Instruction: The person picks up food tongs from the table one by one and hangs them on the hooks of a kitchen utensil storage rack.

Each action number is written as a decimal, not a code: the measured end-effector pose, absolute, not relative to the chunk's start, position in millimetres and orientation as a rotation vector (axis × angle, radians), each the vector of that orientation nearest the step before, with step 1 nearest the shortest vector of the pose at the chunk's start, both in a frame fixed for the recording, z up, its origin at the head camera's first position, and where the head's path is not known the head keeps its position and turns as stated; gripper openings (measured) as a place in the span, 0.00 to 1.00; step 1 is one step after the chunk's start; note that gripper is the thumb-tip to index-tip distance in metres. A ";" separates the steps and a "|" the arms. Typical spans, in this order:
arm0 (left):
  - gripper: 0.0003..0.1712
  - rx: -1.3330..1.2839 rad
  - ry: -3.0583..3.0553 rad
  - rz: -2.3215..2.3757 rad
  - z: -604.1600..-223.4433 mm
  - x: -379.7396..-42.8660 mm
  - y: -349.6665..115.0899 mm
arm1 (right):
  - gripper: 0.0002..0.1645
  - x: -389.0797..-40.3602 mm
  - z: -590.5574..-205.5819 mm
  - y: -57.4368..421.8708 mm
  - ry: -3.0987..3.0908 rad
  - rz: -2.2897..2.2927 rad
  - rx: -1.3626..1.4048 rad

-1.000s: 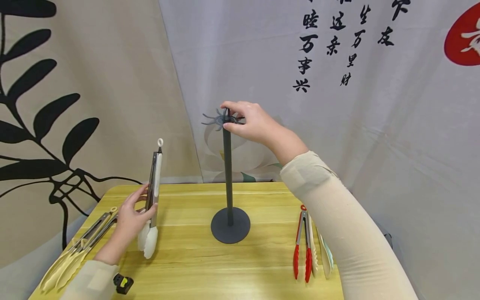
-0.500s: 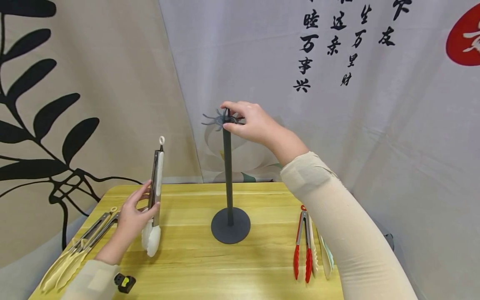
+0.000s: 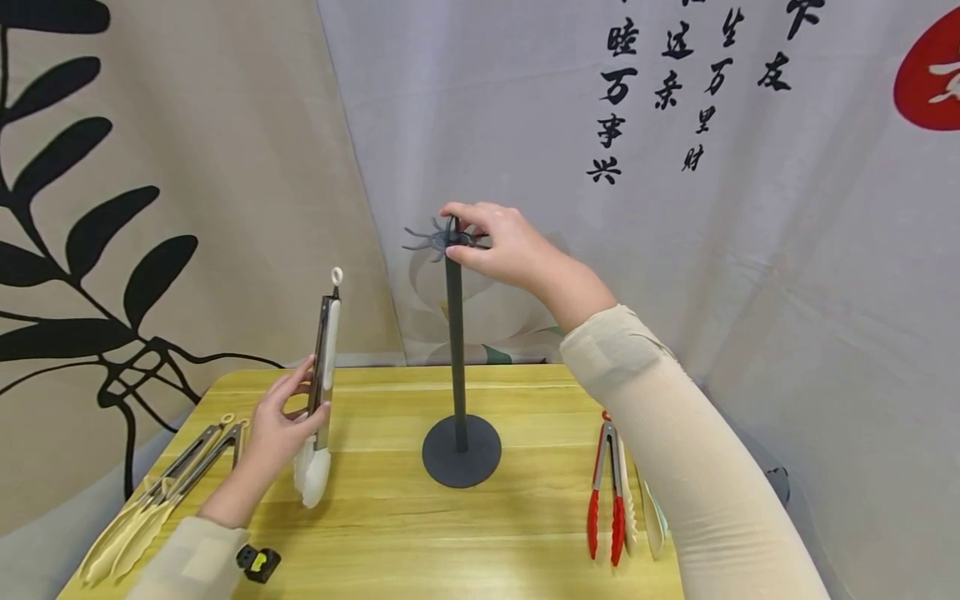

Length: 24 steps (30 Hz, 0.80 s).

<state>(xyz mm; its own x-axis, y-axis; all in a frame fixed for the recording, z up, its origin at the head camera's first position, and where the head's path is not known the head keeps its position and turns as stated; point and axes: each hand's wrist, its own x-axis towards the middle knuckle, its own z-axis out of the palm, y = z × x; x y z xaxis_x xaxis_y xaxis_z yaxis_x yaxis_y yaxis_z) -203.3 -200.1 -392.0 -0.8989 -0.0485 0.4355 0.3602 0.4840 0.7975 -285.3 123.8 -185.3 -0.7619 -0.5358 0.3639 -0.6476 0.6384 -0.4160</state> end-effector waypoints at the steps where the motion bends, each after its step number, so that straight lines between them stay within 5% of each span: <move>1: 0.41 -0.265 -2.335 -1.398 -389.5 -201.7 -198.0 | 0.31 -285.6 -185.4 123.5 -2.651 0.800 0.969; 24: 0.42 -0.398 -2.297 -1.476 -372.0 -197.4 -171.8 | 0.30 -284.3 -186.1 121.9 -2.634 0.841 0.992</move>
